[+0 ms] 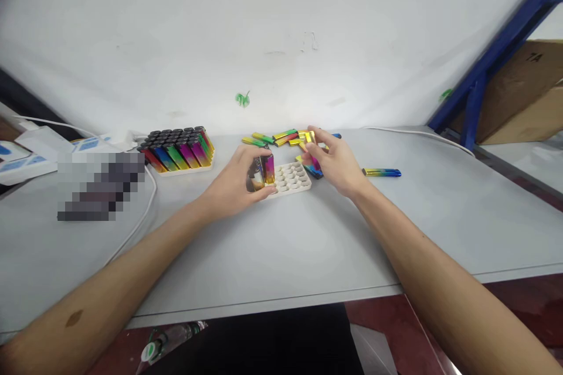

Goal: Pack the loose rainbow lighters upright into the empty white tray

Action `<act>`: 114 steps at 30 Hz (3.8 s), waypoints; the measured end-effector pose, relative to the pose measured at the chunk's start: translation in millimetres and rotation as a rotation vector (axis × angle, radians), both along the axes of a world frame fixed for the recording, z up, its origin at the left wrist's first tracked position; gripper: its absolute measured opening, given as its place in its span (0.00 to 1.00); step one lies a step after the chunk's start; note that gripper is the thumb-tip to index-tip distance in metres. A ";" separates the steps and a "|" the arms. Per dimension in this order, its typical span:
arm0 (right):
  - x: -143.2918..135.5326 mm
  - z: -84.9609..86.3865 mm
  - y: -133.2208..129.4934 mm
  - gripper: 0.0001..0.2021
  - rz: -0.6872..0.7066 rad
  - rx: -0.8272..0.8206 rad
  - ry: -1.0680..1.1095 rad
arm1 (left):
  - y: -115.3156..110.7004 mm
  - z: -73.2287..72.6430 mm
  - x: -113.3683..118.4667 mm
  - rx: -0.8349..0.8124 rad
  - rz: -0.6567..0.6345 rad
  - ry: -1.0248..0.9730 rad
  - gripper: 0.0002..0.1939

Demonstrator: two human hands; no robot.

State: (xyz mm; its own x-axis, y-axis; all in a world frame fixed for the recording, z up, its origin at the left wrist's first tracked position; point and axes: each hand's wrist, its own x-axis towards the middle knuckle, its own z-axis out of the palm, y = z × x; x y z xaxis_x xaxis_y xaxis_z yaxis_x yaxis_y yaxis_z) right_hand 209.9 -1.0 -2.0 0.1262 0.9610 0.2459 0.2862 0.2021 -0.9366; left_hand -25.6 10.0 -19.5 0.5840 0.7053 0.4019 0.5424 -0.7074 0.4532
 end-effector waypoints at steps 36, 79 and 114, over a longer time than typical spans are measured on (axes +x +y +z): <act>-6.1 -1.7 0.0 0.12 0.045 -0.061 0.229 | 0.3 -3.3 2.1 0.026 0.004 -0.032 0.28; -9.6 8.9 -5.4 0.24 0.010 -0.220 0.371 | 0.7 -4.7 2.4 0.031 0.000 -0.023 0.30; -32.3 -23.7 -13.3 0.14 0.259 0.175 -0.159 | 2.5 -14.2 4.3 0.081 -0.057 -0.116 0.38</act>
State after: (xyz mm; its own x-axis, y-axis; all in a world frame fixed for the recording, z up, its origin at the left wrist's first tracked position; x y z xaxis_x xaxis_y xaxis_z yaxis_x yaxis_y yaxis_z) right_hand 177.6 -14.3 -25.7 -0.1696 0.8978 0.4064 0.3436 0.4403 -0.8295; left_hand -21.3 12.5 -33.7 0.5689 0.6348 0.5228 0.4477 -0.7723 0.4506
